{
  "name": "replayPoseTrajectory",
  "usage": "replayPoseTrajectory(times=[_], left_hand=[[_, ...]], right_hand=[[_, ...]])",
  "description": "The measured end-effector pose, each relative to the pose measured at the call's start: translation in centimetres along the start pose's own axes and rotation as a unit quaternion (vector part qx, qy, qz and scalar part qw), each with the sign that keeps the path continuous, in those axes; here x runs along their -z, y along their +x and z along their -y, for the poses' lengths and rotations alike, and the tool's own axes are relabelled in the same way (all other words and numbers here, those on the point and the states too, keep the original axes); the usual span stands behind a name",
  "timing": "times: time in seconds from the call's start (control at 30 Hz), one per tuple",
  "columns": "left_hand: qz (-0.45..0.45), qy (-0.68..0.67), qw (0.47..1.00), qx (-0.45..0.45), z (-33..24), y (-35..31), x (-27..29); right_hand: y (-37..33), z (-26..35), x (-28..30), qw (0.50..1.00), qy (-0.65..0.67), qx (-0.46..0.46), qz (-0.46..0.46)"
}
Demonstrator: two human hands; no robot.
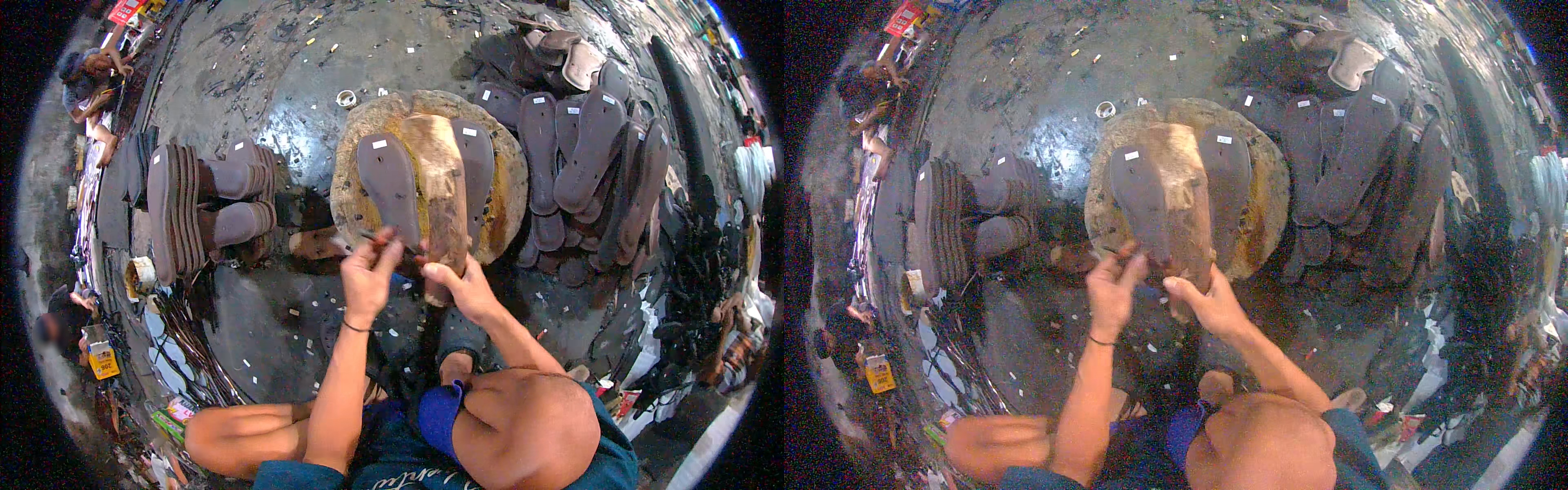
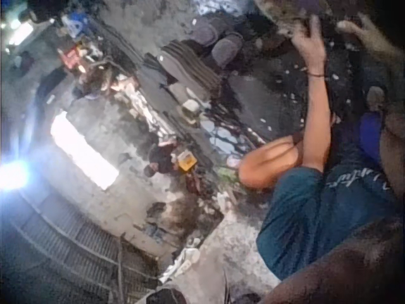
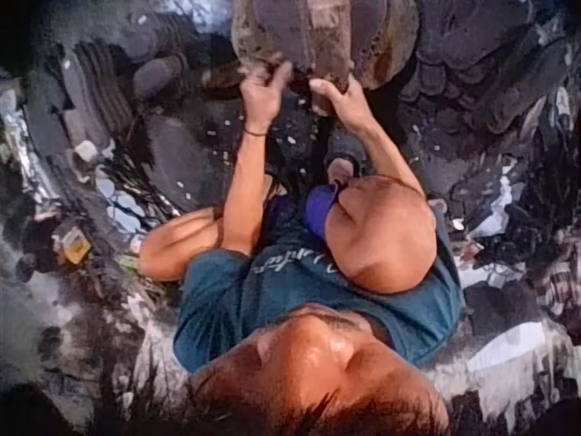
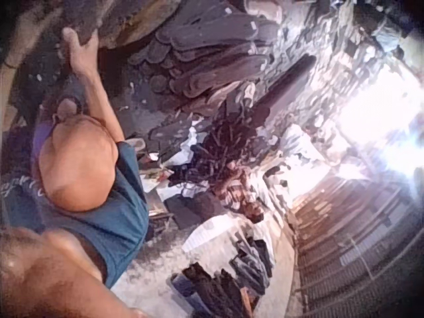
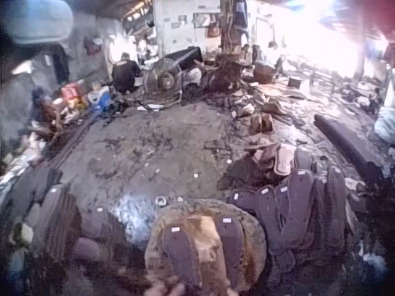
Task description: The person sits on the floor and uses a hammer and metal punch to drive fasteners into brown shoe soles placed on a wooden stump. They repeatedly position the punch, strike it with the hammer, and move finished soles aside.
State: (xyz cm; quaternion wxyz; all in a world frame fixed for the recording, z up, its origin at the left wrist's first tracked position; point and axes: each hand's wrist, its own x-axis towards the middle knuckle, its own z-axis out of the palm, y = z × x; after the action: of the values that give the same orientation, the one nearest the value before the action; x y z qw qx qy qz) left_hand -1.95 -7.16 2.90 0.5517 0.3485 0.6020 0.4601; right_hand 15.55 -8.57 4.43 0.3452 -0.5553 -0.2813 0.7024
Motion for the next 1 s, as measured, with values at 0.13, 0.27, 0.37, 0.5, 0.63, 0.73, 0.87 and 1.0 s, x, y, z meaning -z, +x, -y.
replayPoseTrajectory(times=[0.13, 0.27, 0.37, 0.5, 0.63, 0.73, 0.87, 1.0], left_hand=[[0.004, -0.054, 0.998, -0.01, 0.5, -1.4, -2.5], [-0.043, -0.088, 0.995, -0.025, 0.2, 2.9, -1.5], [-0.021, -0.002, 0.999, -0.049, 0.9, 4.9, -1.2], [-0.016, 0.125, 0.986, -0.113, 1.2, 4.9, -1.8], [-0.036, 0.247, 0.946, -0.208, 0.0, 4.4, -2.3], [-0.038, 0.257, 0.938, -0.228, 0.6, 4.0, -2.5], [0.038, 0.37, 0.889, -0.269, 3.3, 4.2, -0.3], [0.01, 0.433, 0.81, -0.395, 2.9, 5.2, -0.7]], right_hand=[[-0.8, -0.2, -0.5, 0.996, 0.021, 0.05, -0.07], [-2.0, -1.7, 2.2, 0.992, -0.002, 0.076, -0.103], [-3.2, -2.3, 2.4, 0.987, -0.035, 0.113, -0.11], [-5.8, 0.4, 3.1, 0.988, -0.073, 0.078, -0.11], [-9.1, 7.5, 3.4, 0.984, -0.021, 0.158, -0.076], [-8.7, 10.8, 3.3, 0.909, 0.093, 0.406, 0.015], [-5.8, 4.4, 6.7, 0.981, -0.183, 0.023, 0.056], [-6.4, 0.8, 5.0, 0.973, -0.143, 0.126, 0.13]])
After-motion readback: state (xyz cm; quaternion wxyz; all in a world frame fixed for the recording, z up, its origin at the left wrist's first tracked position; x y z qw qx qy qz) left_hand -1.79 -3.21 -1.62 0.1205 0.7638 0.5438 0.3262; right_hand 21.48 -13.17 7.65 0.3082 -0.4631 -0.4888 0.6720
